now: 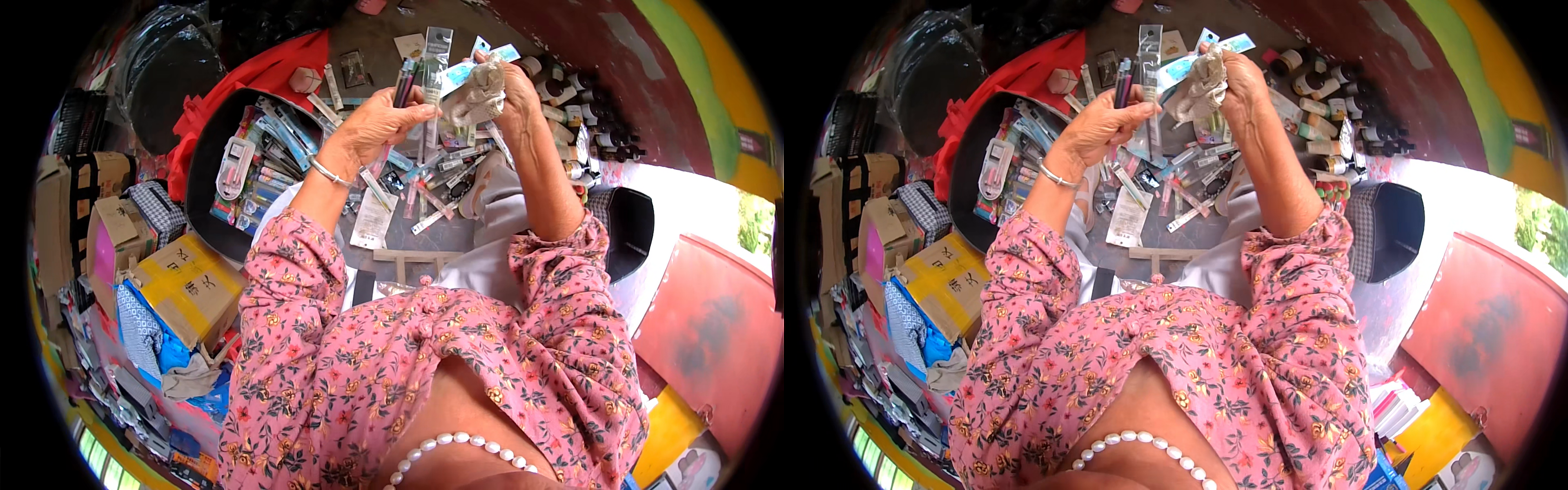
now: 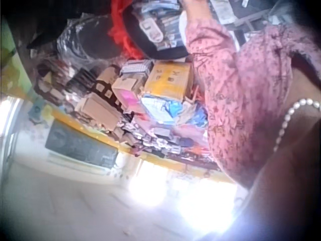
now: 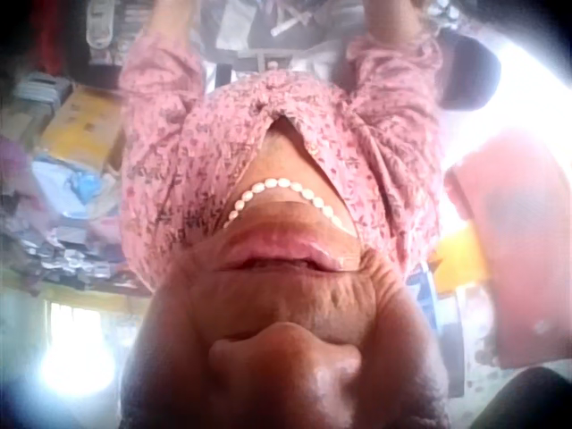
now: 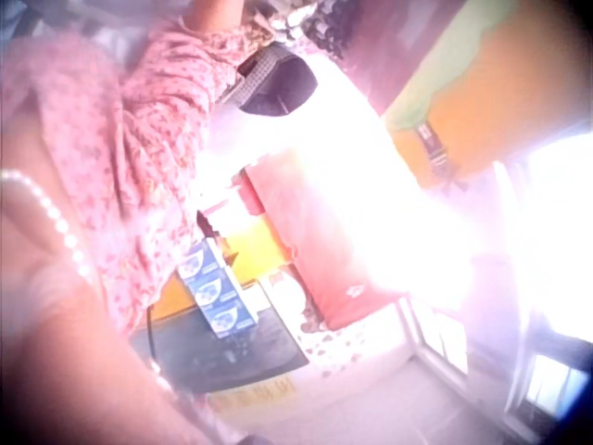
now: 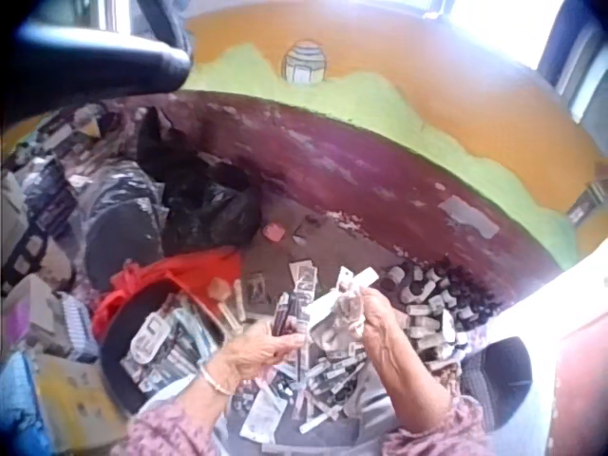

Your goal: The person sits on the floor and sorts through a large pile of stationery items, including pens, markers, and small boxes. They pick up individual items, inspect them, and place them into a red plastic basket or a separate pile.

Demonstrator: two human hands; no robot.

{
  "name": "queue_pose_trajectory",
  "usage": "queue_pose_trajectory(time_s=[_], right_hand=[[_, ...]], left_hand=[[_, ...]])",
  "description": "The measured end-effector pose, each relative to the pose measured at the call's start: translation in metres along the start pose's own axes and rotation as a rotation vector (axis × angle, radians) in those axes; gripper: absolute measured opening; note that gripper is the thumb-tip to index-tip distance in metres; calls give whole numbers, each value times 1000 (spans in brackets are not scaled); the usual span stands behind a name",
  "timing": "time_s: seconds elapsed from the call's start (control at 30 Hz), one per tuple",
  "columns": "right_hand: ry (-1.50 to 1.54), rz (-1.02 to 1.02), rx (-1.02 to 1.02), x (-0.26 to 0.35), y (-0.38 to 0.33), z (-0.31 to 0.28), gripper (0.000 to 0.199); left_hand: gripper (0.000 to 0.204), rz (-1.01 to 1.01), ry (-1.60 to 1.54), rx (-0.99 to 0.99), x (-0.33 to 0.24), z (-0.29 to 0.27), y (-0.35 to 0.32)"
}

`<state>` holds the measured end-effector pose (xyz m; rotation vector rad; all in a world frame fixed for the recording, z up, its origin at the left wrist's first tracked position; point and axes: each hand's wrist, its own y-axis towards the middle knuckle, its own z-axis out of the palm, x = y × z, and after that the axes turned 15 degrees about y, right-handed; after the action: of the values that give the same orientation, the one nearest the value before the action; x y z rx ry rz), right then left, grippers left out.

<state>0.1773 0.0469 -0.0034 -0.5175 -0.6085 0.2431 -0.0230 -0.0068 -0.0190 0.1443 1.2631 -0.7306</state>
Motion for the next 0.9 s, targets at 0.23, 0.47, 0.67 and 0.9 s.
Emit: queue_pose_trajectory(time_s=[0.23, 0.47, 0.67, 0.9], right_hand=[[74, -2, -61, -1, 7, -19, 11], [-341, -215, -24, 42, -7, -14, 15], [-1080, -242, 200, -20, -23, 8, 40], [-874, -56, 36, -22, -12, 7, 41]], left_hand=[[16, 13, 245, -224, 14, 12, 9], [12, -66, -10, -337, 6, -5, 11], [13, -78, 22, -292, 9, -2, 18], [16, -61, 21, -223, 4, 5, 16]])
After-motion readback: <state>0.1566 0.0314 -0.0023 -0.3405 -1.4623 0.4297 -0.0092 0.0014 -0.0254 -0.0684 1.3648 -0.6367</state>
